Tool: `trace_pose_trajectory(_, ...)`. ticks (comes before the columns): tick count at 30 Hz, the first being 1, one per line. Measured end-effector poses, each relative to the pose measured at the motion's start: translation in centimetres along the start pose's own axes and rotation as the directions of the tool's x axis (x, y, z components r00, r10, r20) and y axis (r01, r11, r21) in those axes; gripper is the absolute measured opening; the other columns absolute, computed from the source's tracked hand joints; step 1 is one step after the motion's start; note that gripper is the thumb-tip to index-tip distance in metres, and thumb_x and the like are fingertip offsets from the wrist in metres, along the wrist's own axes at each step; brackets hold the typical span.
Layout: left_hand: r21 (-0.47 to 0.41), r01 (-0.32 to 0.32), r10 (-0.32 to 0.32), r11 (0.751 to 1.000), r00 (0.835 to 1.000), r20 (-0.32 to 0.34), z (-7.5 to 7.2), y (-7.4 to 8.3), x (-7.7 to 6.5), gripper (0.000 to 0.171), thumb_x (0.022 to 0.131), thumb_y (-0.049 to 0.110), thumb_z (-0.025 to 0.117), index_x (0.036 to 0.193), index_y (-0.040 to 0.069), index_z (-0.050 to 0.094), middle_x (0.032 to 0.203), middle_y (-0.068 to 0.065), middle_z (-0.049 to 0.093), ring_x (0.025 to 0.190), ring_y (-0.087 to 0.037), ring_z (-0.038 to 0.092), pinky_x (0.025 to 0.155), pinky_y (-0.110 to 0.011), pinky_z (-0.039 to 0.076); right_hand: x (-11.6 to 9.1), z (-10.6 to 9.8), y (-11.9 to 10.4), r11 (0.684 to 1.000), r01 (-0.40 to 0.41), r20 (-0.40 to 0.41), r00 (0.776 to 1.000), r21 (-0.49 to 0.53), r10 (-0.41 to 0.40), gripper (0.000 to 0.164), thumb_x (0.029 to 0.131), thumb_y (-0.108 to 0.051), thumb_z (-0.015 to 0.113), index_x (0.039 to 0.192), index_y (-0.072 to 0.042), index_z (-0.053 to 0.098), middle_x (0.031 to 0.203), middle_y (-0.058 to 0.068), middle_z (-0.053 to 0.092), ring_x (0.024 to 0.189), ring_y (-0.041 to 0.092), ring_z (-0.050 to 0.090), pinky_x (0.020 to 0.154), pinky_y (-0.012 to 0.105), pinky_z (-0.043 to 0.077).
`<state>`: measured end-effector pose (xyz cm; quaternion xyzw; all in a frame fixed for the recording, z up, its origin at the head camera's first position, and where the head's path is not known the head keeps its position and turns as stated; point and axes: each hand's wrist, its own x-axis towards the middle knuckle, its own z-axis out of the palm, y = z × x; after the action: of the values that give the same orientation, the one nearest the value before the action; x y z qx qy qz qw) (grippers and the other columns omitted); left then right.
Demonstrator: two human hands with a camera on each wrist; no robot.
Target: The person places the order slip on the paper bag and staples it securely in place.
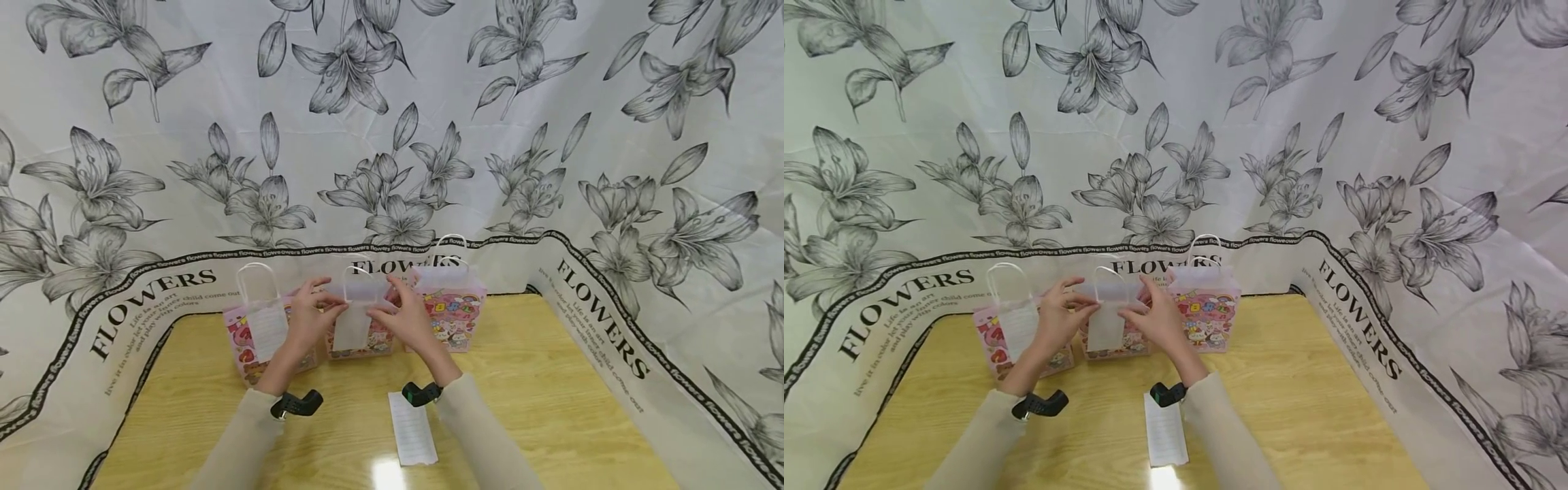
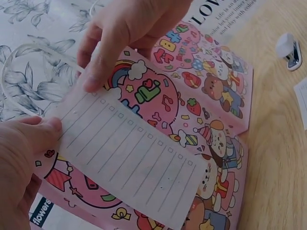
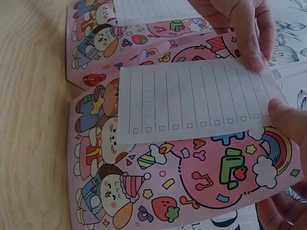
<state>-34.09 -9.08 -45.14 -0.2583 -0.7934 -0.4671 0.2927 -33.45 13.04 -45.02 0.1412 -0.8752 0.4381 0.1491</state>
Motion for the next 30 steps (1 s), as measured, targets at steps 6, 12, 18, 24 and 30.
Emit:
trace_pose_trajectory(6,-0.024,0.031,-0.030,0.999,0.999,0.030,0.2,0.4,0.1,0.008,0.077,0.002,0.082,0.079,0.001,0.075,0.107,-0.017,0.063,0.074,-0.023,0.066,0.063,-0.030,0.056,0.6,0.1,0.2,0.998,0.040,-0.051,0.998,-0.057,-0.043,0.038,0.079,-0.037,0.082,0.106,-0.015,0.067,0.085,-0.003,0.057,0.064,0.011,0.055,0.057,0.031,0.047)
trace_pose_trajectory(12,0.006,0.063,-0.063,0.998,0.998,0.025,0.4,0.4,0.1,0.009,0.075,0.003,0.083,0.079,0.003,0.075,0.093,-0.006,0.064,0.078,-0.020,0.062,0.061,-0.031,0.053,0.8,0.2,0.2,0.990,0.123,-0.087,0.988,-0.071,-0.129,0.022,0.079,-0.030,0.083,0.089,-0.014,0.070,0.104,0.003,0.051,0.078,0.012,0.058,0.064,0.026,0.052)
trace_pose_trajectory(18,0.049,-0.001,0.001,0.999,1.000,-0.009,0.8,0.1,0.2,0.014,0.072,0.004,0.086,0.075,0.007,0.073,0.085,-0.003,0.066,0.086,-0.022,0.054,0.087,-0.042,0.040,1.2,-0.1,0.3,0.983,0.181,-0.051,0.982,-0.028,-0.183,0.016,0.080,-0.025,0.082,0.085,-0.012,0.074,0.089,-0.002,0.065,0.075,0.011,0.065,0.064,0.026,0.054)
trace_pose_trajectory(24,-0.061,0.186,-0.182,0.981,0.981,0.065,0.8,0.3,0.0,0.023,0.079,0.004,0.081,0.097,0.004,0.068,0.091,-0.007,0.065,0.080,-0.019,0.065,0.067,-0.029,0.055,1.4,-0.2,0.6,0.990,0.107,0.071,0.991,0.088,-0.113,0.010,0.086,-0.021,0.077,0.081,-0.014,0.073,0.083,-0.003,0.065,0.071,0.012,0.066,0.058,0.026,0.053)
trace_pose_trajectory(30,-0.051,0.415,-0.391,0.908,0.886,0.247,0.4,-0.2,0.5,0.028,0.088,0.017,0.075,0.110,0.001,0.070,0.097,-0.015,0.071,0.079,-0.021,0.069,0.060,-0.031,0.056,1.7,-0.1,0.2,0.981,0.013,0.155,0.987,0.193,-0.044,0.009,0.088,-0.019,0.075,0.082,-0.012,0.072,0.081,0.000,0.070,0.071,0.022,0.070,0.057,0.030,0.054)
